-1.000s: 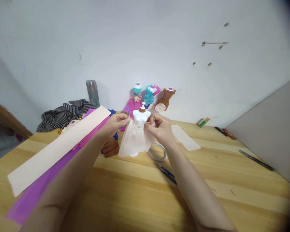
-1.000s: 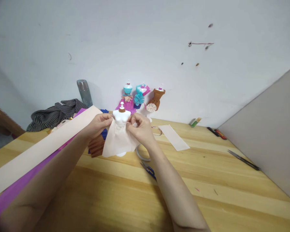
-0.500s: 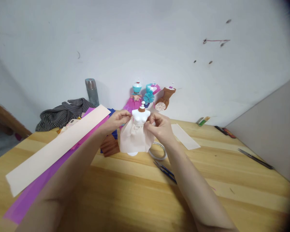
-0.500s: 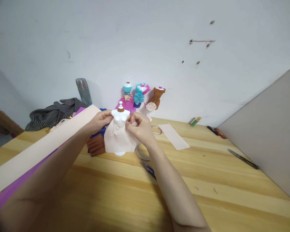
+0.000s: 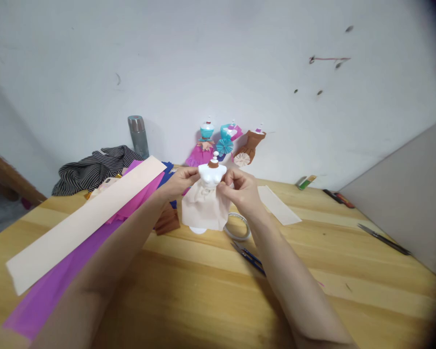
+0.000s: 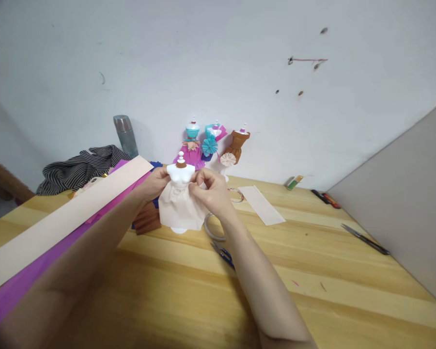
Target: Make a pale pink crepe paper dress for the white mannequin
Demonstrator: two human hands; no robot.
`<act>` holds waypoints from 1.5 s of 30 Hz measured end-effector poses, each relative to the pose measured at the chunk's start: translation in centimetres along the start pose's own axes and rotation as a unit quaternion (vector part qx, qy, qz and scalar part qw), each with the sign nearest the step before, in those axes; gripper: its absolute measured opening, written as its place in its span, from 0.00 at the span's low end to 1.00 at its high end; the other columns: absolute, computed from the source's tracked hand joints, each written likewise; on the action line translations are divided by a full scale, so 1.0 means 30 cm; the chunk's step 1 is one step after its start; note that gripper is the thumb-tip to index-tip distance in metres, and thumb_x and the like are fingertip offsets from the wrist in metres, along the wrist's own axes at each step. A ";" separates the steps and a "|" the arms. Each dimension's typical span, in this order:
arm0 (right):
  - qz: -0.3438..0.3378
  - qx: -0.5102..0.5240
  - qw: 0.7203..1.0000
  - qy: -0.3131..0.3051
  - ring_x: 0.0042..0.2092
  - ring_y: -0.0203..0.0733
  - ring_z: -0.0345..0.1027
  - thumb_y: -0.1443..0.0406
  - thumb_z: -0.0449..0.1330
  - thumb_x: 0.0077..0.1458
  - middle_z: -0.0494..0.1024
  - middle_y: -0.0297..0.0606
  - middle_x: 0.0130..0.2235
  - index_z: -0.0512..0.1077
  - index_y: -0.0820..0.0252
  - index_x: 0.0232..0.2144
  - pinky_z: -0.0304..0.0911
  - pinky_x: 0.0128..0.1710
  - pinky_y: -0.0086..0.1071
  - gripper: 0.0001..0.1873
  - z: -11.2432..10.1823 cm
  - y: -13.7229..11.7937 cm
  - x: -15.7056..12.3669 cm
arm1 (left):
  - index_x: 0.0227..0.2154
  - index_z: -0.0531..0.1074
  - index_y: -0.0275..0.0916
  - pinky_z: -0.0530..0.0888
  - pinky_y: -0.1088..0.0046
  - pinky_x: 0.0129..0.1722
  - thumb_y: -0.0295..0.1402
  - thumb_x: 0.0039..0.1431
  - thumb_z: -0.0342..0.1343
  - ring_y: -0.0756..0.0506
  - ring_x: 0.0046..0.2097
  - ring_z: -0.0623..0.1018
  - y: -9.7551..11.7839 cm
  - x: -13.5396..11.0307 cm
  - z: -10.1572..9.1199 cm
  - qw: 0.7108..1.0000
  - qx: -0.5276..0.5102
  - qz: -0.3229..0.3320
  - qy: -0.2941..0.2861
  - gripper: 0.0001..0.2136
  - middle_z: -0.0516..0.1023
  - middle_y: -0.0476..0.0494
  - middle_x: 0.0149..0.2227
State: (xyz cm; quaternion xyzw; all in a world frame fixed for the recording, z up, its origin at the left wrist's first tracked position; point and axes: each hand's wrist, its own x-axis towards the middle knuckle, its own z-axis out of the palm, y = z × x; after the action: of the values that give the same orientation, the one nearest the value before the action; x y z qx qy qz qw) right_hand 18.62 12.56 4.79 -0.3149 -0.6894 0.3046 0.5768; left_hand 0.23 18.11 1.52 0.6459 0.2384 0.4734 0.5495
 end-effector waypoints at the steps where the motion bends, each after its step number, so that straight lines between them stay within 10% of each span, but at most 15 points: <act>1: 0.002 -0.001 1.000 0.001 0.25 0.33 0.55 0.69 0.59 0.41 0.61 0.27 0.20 0.55 0.57 0.16 0.52 0.27 0.29 0.14 0.000 0.001 0.000 | 0.32 0.78 0.35 0.72 0.72 0.32 0.49 0.44 0.66 0.47 0.31 0.76 -0.002 0.004 0.005 1.000 0.000 -0.002 -0.001 0.21 0.79 0.45 0.29; 10: 0.009 -0.003 1.000 0.003 0.25 0.33 0.55 0.68 0.60 0.40 0.61 0.28 0.20 0.55 0.57 0.16 0.52 0.27 0.30 0.14 0.001 0.003 0.003 | 0.27 0.78 0.33 0.74 0.68 0.32 0.45 0.36 0.70 0.45 0.30 0.76 -0.035 0.019 0.013 0.999 0.032 -0.012 0.031 0.20 0.79 0.44 0.25; 21: 0.018 -0.008 0.999 0.035 0.25 0.33 0.55 0.69 0.58 0.38 0.62 0.27 0.20 0.55 0.56 0.15 0.54 0.28 0.30 0.12 0.013 -0.010 0.006 | 0.21 0.72 0.37 0.68 0.73 0.34 0.37 0.56 0.56 0.50 0.29 0.70 0.139 -0.088 0.065 0.941 0.191 0.130 0.247 0.11 0.72 0.50 0.23; 25: 0.022 -0.012 0.999 0.029 0.26 0.33 0.58 0.68 0.59 0.39 0.66 0.29 0.22 0.56 0.57 0.16 0.55 0.28 0.30 0.13 0.014 -0.021 0.002 | 0.28 0.75 0.37 0.68 0.67 0.41 0.36 0.54 0.56 0.45 0.37 0.73 0.181 -0.142 0.122 0.894 0.354 0.169 0.217 0.07 0.76 0.44 0.32; 36: 0.027 0.005 0.999 0.020 0.28 0.35 0.63 0.68 0.61 0.42 0.71 0.30 0.24 0.56 0.57 0.17 0.58 0.29 0.30 0.15 0.017 -0.037 -0.010 | 0.31 0.74 0.38 0.68 0.66 0.38 0.40 0.42 0.66 0.43 0.37 0.72 0.193 -0.117 0.144 0.882 0.425 0.087 0.184 0.14 0.74 0.46 0.32; 45: 0.054 0.008 0.996 -0.075 0.36 0.40 0.69 0.62 0.65 0.46 0.76 0.38 0.34 0.65 0.59 0.22 0.63 0.35 0.34 0.12 -0.025 -0.072 -0.011 | 0.36 0.75 0.37 0.68 0.71 0.35 0.38 0.41 0.66 0.45 0.35 0.74 0.180 -0.111 0.139 0.923 0.302 0.031 0.237 0.18 0.77 0.46 0.32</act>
State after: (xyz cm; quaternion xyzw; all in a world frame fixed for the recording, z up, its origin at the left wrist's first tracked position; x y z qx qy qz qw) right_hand 19.24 11.02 6.38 -0.3234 -0.7102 0.3634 0.5090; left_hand 1.28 11.80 5.64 0.6571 0.4730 0.5352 0.2409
